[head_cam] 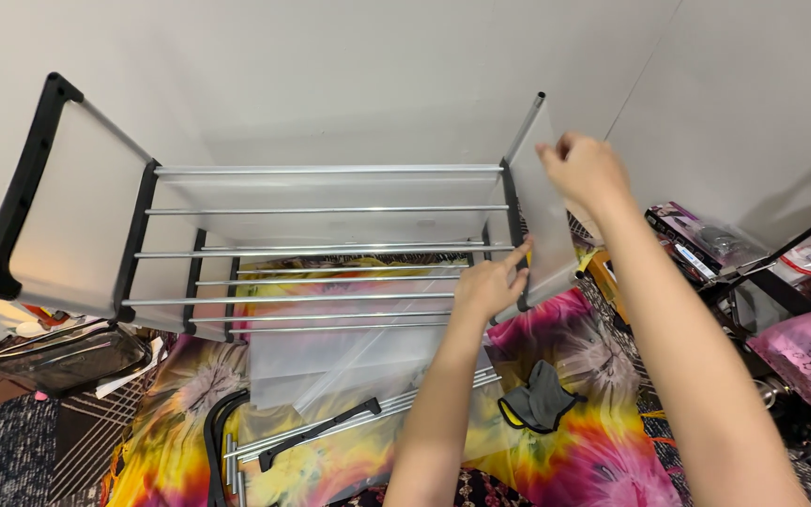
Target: The person assembles a metal and plastic rack by inserting metal rods into black plastic corner joints and attaching translucent plastic panels. They repeatedly connect and adjust the frame components on a patterned rug in a room.
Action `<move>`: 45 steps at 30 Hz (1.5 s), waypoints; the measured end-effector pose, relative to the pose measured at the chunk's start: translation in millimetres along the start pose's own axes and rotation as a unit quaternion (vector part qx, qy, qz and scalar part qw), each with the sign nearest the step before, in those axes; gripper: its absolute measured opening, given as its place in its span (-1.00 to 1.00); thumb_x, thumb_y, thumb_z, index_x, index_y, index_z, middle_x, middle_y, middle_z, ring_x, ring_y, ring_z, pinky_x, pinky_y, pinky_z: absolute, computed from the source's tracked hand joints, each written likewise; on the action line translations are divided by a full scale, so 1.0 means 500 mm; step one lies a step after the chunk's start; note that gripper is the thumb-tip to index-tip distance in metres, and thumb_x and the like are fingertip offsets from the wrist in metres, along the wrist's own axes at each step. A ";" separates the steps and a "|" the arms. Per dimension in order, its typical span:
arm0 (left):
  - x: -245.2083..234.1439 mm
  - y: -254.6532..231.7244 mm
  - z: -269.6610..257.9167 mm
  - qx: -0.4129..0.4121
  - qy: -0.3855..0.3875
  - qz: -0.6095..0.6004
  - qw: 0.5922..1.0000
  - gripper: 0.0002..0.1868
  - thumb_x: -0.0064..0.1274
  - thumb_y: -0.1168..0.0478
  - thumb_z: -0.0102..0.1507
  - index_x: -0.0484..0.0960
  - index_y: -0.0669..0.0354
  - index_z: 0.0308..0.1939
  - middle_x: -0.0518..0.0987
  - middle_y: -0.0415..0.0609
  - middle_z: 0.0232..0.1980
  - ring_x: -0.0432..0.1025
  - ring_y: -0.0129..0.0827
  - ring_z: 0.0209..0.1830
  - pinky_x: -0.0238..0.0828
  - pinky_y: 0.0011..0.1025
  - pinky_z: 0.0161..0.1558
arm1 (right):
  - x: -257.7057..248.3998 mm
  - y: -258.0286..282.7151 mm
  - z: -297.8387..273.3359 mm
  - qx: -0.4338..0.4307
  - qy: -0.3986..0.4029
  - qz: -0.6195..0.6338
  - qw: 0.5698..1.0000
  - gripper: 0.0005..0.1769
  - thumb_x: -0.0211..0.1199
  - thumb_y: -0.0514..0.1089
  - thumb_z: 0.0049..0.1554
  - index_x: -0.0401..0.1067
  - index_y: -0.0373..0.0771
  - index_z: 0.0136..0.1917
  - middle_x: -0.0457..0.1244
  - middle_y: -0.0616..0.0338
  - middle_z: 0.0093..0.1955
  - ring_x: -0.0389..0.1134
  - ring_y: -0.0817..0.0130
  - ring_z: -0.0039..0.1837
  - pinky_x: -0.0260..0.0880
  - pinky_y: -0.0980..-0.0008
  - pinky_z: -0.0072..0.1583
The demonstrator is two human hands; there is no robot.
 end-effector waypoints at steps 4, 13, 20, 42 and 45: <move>0.000 -0.005 -0.016 0.007 0.005 -0.013 1.000 -0.35 -0.10 -0.10 0.34 0.17 -0.58 0.54 0.65 0.14 -0.37 0.57 0.10 -0.35 0.51 0.03 -0.19 | 0.015 0.021 0.065 -0.025 -0.044 0.001 0.999 -0.50 0.15 0.21 0.25 0.53 -0.28 0.09 0.39 -0.21 -0.07 0.40 -0.19 0.07 0.38 -0.03 0.12; -0.001 -0.014 -0.030 0.000 0.013 -0.022 1.000 -0.37 -0.13 -0.11 0.35 0.19 -0.60 0.53 0.66 0.07 -0.37 0.56 0.10 -0.38 0.52 0.00 -0.21 | 0.040 0.030 0.102 -0.034 -0.064 -0.047 0.996 -0.63 0.03 0.02 0.36 0.57 -0.23 0.07 0.40 -0.14 -0.09 0.39 -0.17 0.03 0.37 -0.06 0.08; 0.017 -0.016 -0.030 -0.015 0.037 -0.051 0.998 -0.36 -0.13 -0.11 0.34 0.16 -0.70 0.52 0.68 0.12 -0.33 0.56 0.10 -0.33 0.52 -0.03 -0.12 | 0.008 0.037 0.062 -0.060 -0.076 -0.065 0.993 -0.66 0.07 0.00 0.35 0.60 -0.19 0.05 0.38 -0.12 -0.22 0.40 -0.16 -0.09 0.37 -0.03 0.02; 0.017 0.031 0.031 -0.038 0.015 -0.040 0.998 -0.25 -0.11 -0.02 0.32 0.02 -0.45 0.59 0.66 0.21 -0.31 0.56 0.17 -0.32 0.49 0.09 -0.17 | 0.343 -0.306 -0.235 0.177 0.131 0.590 0.777 -0.55 0.10 -0.05 0.26 0.39 -0.37 0.31 0.38 0.12 0.16 0.40 0.35 0.18 0.40 0.31 0.23; 0.022 0.041 0.043 -0.035 0.004 -0.033 0.999 -0.25 -0.11 0.00 0.32 0.03 -0.40 0.60 0.66 0.20 -0.33 0.56 0.15 -0.33 0.49 0.07 -0.19 | 0.356 -0.275 -0.321 0.075 0.033 0.632 0.771 -0.56 0.12 -0.10 0.26 0.32 -0.31 0.36 0.36 0.17 0.21 0.41 0.38 0.22 0.39 0.35 0.28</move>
Point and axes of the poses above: each hand's wrist, its own z-axis towards the middle knuckle, its own x-axis out of the palm, y = z × x, the point moved 2 cm from there along z, towards the middle knuckle
